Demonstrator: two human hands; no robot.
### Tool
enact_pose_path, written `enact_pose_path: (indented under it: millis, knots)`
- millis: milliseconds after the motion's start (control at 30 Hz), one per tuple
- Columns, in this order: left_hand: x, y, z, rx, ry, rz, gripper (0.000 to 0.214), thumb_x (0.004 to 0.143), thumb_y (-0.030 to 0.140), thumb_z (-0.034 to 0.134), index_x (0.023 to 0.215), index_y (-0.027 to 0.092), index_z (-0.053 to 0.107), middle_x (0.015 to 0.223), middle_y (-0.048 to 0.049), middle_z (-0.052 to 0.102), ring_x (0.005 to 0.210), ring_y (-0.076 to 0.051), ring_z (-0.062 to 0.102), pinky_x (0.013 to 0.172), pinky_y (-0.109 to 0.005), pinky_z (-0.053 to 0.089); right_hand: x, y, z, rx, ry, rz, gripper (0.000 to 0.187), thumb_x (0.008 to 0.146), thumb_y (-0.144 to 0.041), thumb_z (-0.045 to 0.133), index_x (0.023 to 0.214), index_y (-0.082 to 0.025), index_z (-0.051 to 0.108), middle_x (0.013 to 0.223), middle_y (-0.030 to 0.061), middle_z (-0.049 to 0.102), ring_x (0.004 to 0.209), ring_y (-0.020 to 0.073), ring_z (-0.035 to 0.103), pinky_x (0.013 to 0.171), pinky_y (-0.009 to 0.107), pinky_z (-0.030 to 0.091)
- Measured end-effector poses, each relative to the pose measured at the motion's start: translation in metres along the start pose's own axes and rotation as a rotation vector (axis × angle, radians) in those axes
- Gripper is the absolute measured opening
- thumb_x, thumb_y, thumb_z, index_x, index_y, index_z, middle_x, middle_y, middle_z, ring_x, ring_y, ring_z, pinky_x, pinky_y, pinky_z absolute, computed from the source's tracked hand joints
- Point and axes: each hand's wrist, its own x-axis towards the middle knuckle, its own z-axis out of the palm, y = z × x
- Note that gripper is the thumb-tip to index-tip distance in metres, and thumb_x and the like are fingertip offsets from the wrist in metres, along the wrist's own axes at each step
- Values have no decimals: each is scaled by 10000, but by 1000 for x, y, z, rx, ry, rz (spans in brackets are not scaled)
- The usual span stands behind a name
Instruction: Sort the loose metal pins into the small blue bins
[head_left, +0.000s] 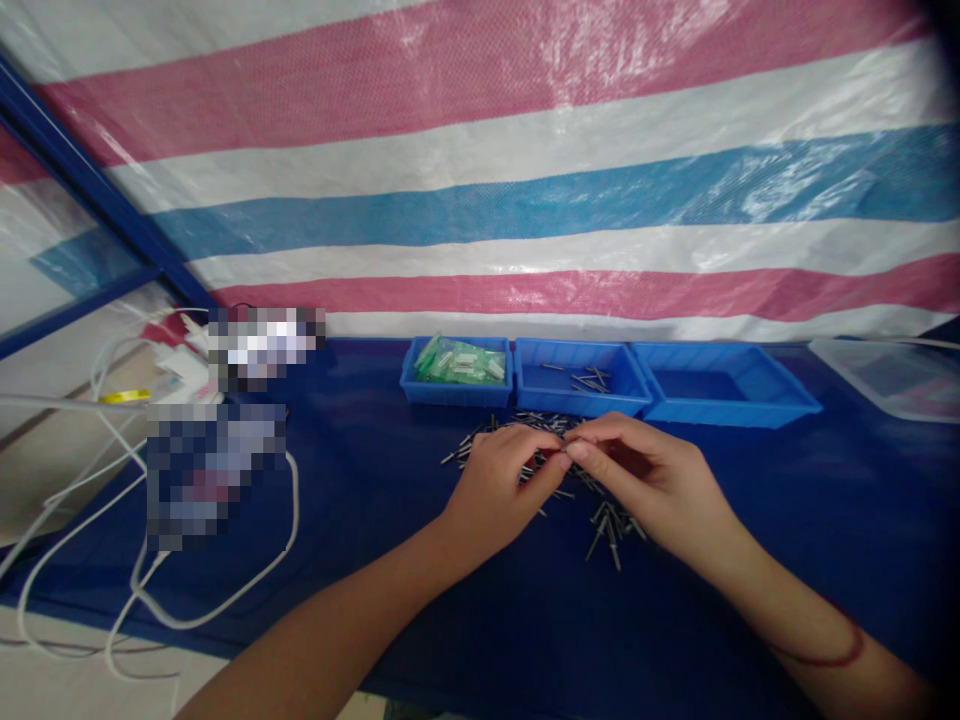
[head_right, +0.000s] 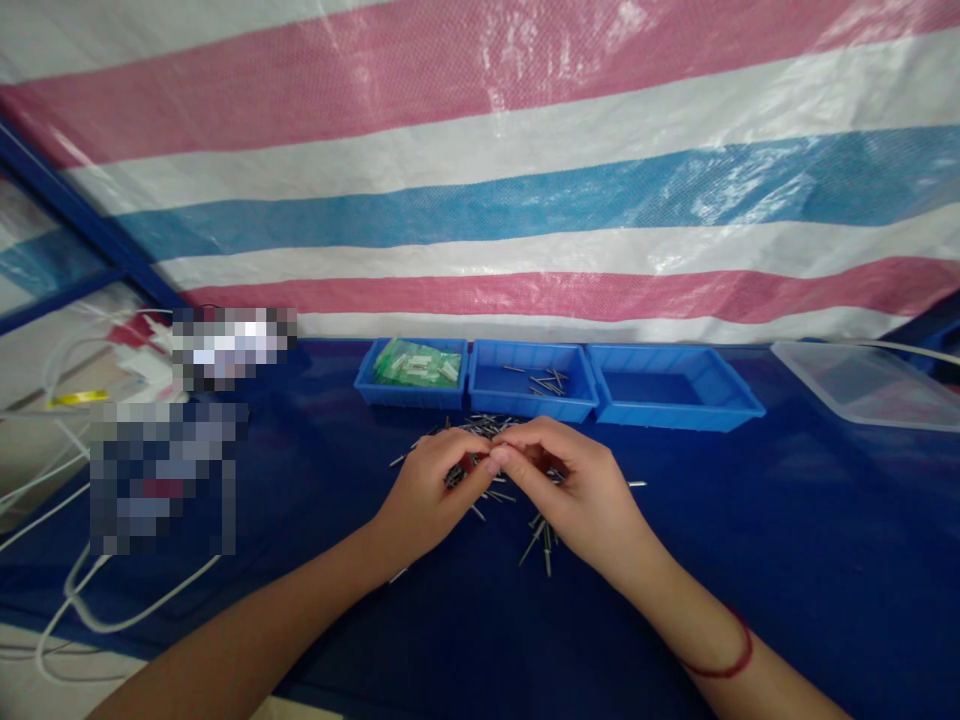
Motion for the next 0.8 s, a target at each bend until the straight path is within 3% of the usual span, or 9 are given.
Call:
enact_pose_path:
  millis: [233, 467, 600, 700, 800]
  knots:
    - [0, 1, -3, 19, 35, -45, 146, 883, 328, 588, 847, 197, 642, 793, 6, 686, 713, -130, 604, 753, -269, 419, 3, -5, -9, -115, -99, -163, 180, 890, -243, 568, 1036, -271, 668, 953, 35, 685, 856, 173, 643, 736, 304, 508]
    - [0, 3, -7, 5, 62, -105, 115, 873, 290, 589, 927, 197, 632, 870, -9, 701, 786, -148, 622, 769, -282, 428, 9, 4, -13, -276, -139, -152, 220, 915, -338, 507, 993, -239, 687, 937, 66, 699, 877, 215, 648, 794, 351, 509]
    - [-1, 2, -5, -16, 20, -81, 255, 892, 284, 556, 1133, 199, 565, 941, -14, 701, 831, -149, 626, 788, -290, 432, 14, 20, -14, -288, 61, 1, 284, 906, -427, 501, 947, -220, 692, 916, 65, 714, 844, 226, 655, 744, 348, 506]
    - [-3, 3, -3, 96, -68, 8, 214, 910, 279, 523, 1093, 199, 599, 993, -29, 688, 930, -173, 603, 835, -325, 408, 21, 34, -17, -279, 264, 124, 354, 886, -487, 507, 975, -203, 699, 881, 63, 718, 791, 227, 654, 706, 351, 505]
    - [-7, 4, 1, 255, -201, 93, 198, 914, 306, 517, 1043, 225, 644, 1079, -31, 658, 1027, -210, 547, 861, -368, 377, 26, 45, -18, -212, 319, 170, 435, 874, -541, 487, 952, -175, 709, 732, 59, 677, 610, 184, 602, 530, 300, 468]
